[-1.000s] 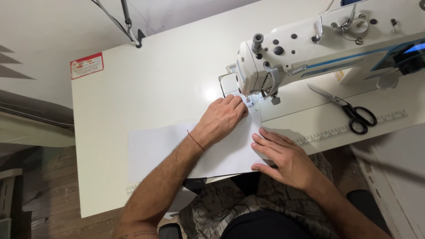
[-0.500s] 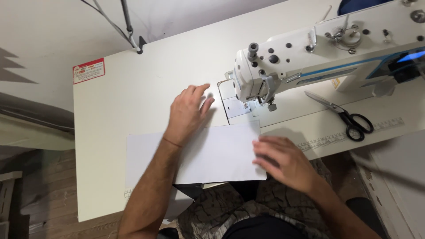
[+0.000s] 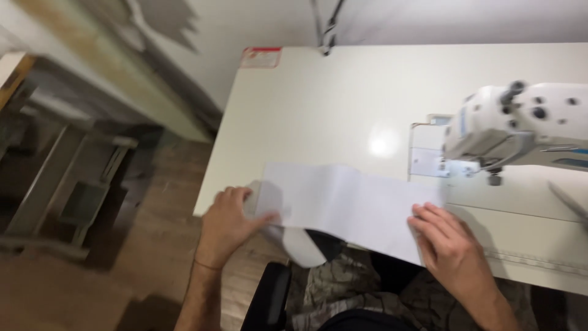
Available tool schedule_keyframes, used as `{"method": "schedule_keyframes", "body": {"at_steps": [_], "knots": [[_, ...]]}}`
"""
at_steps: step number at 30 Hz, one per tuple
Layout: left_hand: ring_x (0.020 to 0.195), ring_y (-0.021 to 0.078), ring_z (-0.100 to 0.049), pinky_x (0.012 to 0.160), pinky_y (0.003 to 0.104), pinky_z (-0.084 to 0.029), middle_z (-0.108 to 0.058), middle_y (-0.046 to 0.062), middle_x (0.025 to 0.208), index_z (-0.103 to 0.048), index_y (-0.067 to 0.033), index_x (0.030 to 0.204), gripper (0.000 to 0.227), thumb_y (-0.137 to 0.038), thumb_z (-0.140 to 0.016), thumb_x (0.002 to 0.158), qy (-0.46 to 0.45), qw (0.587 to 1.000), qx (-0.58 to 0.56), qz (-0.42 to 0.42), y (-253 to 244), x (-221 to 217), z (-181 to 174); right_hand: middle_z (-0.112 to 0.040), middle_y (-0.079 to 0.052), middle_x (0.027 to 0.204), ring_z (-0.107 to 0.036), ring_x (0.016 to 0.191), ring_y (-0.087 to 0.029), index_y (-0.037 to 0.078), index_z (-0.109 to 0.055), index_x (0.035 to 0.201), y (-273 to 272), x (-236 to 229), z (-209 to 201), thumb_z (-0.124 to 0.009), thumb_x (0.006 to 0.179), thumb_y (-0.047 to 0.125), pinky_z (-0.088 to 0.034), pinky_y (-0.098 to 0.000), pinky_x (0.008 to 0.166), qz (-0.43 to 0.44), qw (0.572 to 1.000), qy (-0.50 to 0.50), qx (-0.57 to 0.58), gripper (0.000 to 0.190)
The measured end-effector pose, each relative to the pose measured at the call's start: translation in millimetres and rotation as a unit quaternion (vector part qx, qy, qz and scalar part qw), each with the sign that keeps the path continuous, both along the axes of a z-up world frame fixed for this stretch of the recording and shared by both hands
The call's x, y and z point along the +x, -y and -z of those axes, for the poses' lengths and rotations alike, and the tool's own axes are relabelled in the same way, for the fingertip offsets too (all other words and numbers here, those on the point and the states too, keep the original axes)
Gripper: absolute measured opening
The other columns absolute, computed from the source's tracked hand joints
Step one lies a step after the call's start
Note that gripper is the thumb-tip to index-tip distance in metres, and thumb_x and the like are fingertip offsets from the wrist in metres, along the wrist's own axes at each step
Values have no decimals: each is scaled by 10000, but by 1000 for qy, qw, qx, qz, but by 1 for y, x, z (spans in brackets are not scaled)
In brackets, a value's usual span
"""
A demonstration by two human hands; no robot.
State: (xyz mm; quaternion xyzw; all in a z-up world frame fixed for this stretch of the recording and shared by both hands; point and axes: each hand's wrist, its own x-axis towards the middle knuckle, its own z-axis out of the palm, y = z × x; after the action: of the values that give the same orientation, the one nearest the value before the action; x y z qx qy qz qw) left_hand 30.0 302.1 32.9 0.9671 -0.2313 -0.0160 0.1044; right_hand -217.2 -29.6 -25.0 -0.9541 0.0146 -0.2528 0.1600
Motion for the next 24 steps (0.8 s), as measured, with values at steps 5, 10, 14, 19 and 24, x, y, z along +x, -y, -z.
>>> {"method": "schedule_keyframes", "body": {"at_steps": [5,10,14,19,24], "knots": [[985,134,-651,680,358,-609,-646,-6,1160,-564,-206,1450,846,-762,-477,818,-96,992,-83,-5,-37,-40,15,-715,-82,1324,-618,1331,-248,75,-731,1141,-8,-4,3,-778,831,362,-478,-410,1138,29,998,-48,-27,425],[784,130,-665,548,336,-494,-671,-59,923,-733,-232,1202,334,-446,-673,953,84,982,-160,47,-25,-33,60,-668,-129,1378,-603,1343,-289,74,-684,1223,-11,-11,18,-735,877,300,-441,-458,1181,10,997,-47,-61,417],[873,265,-722,706,415,-605,-641,14,917,-702,-183,1178,448,-576,-616,982,140,984,-113,10,-6,-26,75,-734,-24,1236,-667,1247,-238,178,-721,1164,-48,-13,17,-738,868,403,-477,-420,1122,21,999,17,-45,372],[1044,353,-674,850,480,-580,-656,100,1088,-720,-123,1255,767,-749,-697,813,111,986,-121,7,0,-55,54,-702,-53,1263,-633,1288,-274,144,-687,1200,-60,-12,33,-746,810,620,-431,-472,1171,62,995,30,-69,619],[1048,290,-680,914,436,-546,-713,47,1000,-779,-200,1101,417,-563,-714,907,29,985,-171,-16,11,-78,48,-699,-72,1195,-647,1246,-310,119,-675,1158,-80,-13,20,-714,776,753,-434,-534,1153,83,995,14,-51,741]]}}
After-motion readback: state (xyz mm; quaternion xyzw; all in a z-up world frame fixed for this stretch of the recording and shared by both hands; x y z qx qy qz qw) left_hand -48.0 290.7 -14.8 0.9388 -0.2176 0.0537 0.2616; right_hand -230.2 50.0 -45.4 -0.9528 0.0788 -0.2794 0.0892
